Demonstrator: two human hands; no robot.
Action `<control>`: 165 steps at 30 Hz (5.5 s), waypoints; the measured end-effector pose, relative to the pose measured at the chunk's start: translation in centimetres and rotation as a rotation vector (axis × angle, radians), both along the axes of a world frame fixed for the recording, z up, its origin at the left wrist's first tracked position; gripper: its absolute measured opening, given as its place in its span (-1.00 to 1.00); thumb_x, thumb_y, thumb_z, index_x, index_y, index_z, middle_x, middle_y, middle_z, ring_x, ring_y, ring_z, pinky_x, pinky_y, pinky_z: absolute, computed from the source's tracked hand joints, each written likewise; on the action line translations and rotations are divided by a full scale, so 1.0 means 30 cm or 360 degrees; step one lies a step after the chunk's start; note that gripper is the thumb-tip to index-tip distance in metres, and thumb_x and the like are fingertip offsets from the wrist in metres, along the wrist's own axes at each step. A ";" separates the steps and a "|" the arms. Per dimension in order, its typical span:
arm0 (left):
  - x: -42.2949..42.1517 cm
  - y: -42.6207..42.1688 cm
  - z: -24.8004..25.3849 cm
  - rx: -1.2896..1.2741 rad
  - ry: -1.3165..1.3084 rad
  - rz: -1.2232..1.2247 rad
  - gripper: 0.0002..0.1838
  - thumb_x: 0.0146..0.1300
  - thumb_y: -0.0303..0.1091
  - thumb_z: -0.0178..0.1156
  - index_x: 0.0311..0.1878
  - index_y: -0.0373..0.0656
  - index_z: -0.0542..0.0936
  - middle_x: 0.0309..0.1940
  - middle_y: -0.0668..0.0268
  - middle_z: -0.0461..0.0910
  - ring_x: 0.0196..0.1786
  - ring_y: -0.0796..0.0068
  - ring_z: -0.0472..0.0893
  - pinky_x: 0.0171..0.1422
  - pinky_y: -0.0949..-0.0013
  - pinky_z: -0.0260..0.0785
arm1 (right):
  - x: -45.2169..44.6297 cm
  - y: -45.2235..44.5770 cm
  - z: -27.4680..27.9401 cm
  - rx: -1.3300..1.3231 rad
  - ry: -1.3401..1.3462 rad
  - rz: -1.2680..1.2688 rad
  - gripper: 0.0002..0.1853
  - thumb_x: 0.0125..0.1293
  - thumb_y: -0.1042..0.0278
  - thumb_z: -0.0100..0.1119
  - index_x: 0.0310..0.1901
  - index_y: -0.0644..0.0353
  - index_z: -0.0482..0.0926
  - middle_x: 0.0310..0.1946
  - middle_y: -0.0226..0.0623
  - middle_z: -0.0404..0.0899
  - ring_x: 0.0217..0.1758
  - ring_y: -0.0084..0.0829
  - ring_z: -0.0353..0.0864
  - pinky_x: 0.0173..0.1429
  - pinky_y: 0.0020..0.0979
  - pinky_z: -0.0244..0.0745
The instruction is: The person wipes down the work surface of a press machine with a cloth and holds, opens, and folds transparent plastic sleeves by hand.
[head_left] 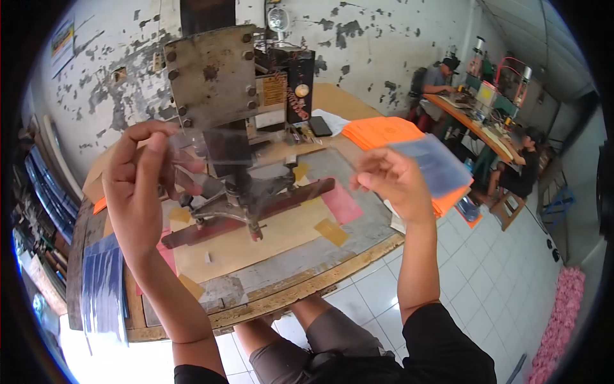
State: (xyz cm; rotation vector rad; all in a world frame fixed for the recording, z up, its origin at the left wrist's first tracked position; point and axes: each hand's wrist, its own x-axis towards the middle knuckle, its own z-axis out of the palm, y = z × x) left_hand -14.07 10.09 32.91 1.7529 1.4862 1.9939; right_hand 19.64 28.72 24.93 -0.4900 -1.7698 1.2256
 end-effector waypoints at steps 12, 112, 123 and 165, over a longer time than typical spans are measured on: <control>0.095 0.084 -0.048 -0.0328 0.0553 0.0075 -0.83 0.55 -0.47 0.32 0.11 -0.30 0.72 -0.35 0.20 0.81 -0.34 0.61 0.73 -0.18 0.45 0.60 | 0.673 0.611 -0.199 -0.0169 0.0257 -0.1176 -0.78 0.69 0.26 0.23 0.18 0.17 0.64 -0.12 -0.30 0.83 -0.46 -0.60 0.64 -0.40 -0.52 0.44; 0.391 -0.442 -1.678 -0.2188 0.1260 0.0318 -0.38 0.37 0.25 0.37 0.10 -0.17 0.79 0.01 0.16 0.81 0.17 0.12 0.76 0.09 0.06 0.59 | 0.019 0.031 -0.607 0.0624 -0.0724 -0.0539 -0.67 0.57 0.21 0.37 0.21 0.22 0.71 0.24 -0.10 0.70 0.39 -0.01 0.64 0.54 -0.05 0.45; 0.406 -0.465 -1.679 -0.2201 0.1241 0.0296 -0.42 0.37 0.23 0.36 0.04 -0.17 0.79 -0.07 0.17 0.82 0.08 0.13 0.81 0.02 0.03 0.63 | 0.016 0.031 -0.603 0.0638 -0.0714 -0.0540 -0.67 0.54 0.23 0.39 0.20 0.22 0.71 0.22 -0.10 0.72 0.38 -0.01 0.65 0.51 -0.03 0.47; 0.365 -0.465 -1.652 -0.2349 0.1197 0.0067 -0.37 0.38 0.26 0.38 0.12 -0.18 0.81 0.11 0.10 0.82 0.11 0.18 0.84 0.04 0.00 0.64 | 0.020 0.034 -0.605 0.0563 -0.0626 -0.0523 -0.71 0.54 0.28 0.38 0.15 0.23 0.73 0.17 -0.09 0.74 0.32 -0.02 0.70 0.48 -0.07 0.50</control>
